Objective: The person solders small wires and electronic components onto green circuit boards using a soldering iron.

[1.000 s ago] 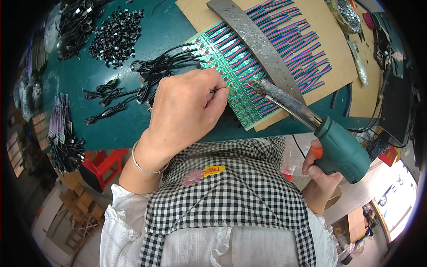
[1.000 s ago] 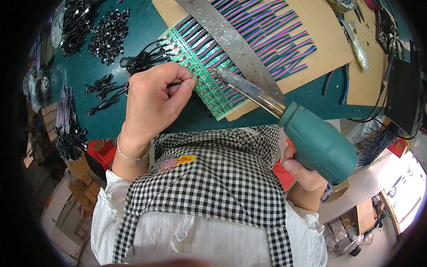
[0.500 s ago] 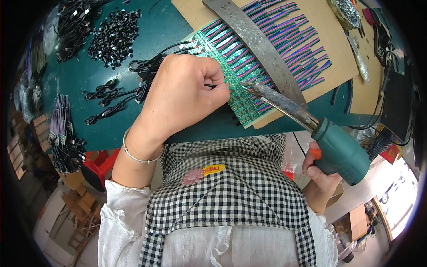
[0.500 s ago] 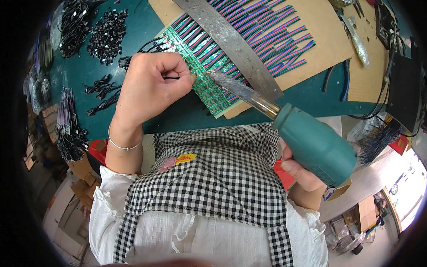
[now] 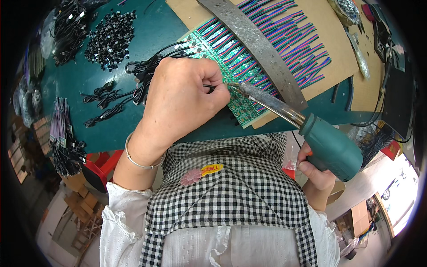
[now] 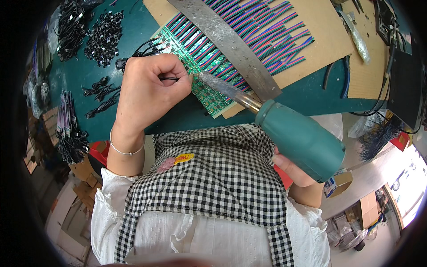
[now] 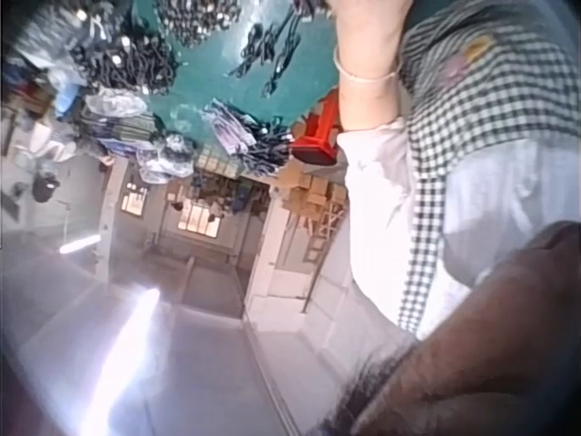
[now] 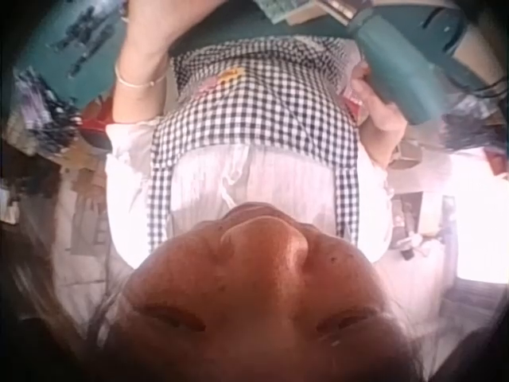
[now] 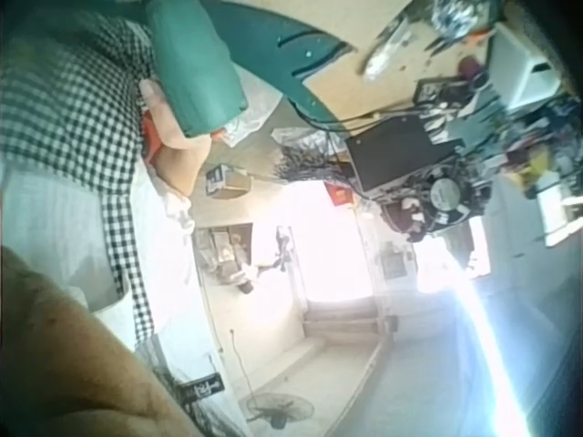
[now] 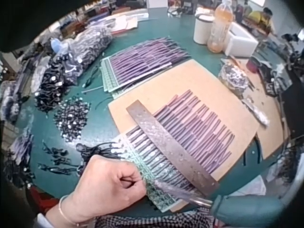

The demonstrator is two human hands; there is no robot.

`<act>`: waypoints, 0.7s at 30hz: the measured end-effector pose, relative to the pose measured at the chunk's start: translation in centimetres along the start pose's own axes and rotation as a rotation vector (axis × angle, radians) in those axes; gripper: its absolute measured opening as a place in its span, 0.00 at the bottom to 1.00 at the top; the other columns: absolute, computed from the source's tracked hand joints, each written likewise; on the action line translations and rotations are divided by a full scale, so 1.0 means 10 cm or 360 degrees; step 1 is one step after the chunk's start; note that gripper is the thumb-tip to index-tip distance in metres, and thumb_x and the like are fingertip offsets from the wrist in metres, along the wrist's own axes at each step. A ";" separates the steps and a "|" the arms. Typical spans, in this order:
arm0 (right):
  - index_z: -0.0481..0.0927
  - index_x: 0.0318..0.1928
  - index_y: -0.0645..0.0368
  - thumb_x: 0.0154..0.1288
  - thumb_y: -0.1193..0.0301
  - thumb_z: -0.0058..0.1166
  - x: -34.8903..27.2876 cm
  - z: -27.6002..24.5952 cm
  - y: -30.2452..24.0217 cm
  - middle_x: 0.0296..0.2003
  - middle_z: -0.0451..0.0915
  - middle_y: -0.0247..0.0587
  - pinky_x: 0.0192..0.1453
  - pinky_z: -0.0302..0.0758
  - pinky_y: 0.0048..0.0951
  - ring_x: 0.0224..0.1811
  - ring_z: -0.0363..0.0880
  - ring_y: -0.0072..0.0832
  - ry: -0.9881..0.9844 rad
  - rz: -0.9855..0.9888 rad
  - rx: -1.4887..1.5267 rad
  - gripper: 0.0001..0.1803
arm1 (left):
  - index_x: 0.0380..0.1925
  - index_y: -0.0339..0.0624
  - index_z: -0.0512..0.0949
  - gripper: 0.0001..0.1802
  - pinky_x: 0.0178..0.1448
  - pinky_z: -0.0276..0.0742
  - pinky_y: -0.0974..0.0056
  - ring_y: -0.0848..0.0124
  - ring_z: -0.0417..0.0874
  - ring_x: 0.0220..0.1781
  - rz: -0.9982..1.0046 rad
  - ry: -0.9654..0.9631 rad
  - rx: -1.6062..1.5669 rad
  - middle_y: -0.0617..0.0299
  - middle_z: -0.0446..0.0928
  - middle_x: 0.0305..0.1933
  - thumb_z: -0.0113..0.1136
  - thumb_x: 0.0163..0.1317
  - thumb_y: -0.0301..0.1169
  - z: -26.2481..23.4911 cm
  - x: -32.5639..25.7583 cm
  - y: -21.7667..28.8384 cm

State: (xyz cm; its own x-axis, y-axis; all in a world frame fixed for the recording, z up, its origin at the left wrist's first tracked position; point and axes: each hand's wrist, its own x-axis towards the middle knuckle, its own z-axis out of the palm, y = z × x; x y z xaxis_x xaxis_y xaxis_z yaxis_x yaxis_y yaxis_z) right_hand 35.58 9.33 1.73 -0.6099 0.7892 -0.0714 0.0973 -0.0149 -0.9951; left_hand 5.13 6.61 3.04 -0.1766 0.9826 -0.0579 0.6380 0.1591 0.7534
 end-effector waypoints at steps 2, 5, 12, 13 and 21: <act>0.71 0.44 0.69 0.48 0.73 0.66 -0.01 0.01 0.00 0.22 0.74 0.42 0.24 0.68 0.20 0.19 0.71 0.25 -0.0100 -0.0096 -0.0085 0.24 | 0.15 0.33 0.72 0.05 0.20 0.58 0.77 0.86 0.61 0.16 -0.0028 -0.0009 -0.0009 0.68 0.67 0.12 0.58 0.43 0.18 0.00 -0.01 0.00; 0.71 0.43 0.69 0.47 0.72 0.67 -0.02 0.08 -0.06 0.21 0.73 0.42 0.23 0.67 0.20 0.18 0.70 0.25 0.0145 0.0082 0.0015 0.24 | 0.15 0.33 0.72 0.04 0.20 0.57 0.77 0.86 0.61 0.16 -0.0035 -0.0012 -0.0026 0.68 0.67 0.12 0.58 0.43 0.18 0.01 -0.01 -0.01; 0.70 0.48 0.74 0.45 0.66 0.71 0.04 0.13 -0.17 0.16 0.72 0.40 0.18 0.64 0.18 0.14 0.69 0.24 0.0353 0.0182 0.0285 0.34 | 0.15 0.34 0.72 0.05 0.19 0.57 0.77 0.86 0.60 0.15 -0.0026 -0.0003 -0.0021 0.68 0.66 0.12 0.58 0.43 0.18 0.01 -0.01 0.00; 0.70 0.49 0.75 0.44 0.65 0.72 0.04 0.13 -0.16 0.16 0.72 0.39 0.17 0.64 0.17 0.13 0.69 0.23 0.0346 0.0170 0.0271 0.35 | 0.15 0.34 0.72 0.05 0.19 0.57 0.77 0.86 0.60 0.15 -0.0033 0.0003 -0.0018 0.68 0.66 0.12 0.58 0.43 0.18 0.01 -0.01 0.00; 0.69 0.51 0.77 0.47 0.66 0.70 0.08 0.15 -0.17 0.16 0.72 0.40 0.17 0.65 0.17 0.13 0.69 0.23 0.0299 0.0115 0.0326 0.36 | 0.15 0.34 0.72 0.05 0.20 0.58 0.76 0.85 0.61 0.15 -0.0004 0.0051 0.0029 0.67 0.67 0.12 0.59 0.43 0.19 0.00 -0.03 0.00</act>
State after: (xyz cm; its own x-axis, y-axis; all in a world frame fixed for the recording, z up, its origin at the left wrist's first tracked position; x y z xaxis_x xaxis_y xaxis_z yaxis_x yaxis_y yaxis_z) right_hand 33.76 9.10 3.26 -0.4491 0.8812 -0.1479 -0.0371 -0.1838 -0.9823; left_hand 5.21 6.33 3.06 -0.2024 0.9785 -0.0386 0.6510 0.1639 0.7412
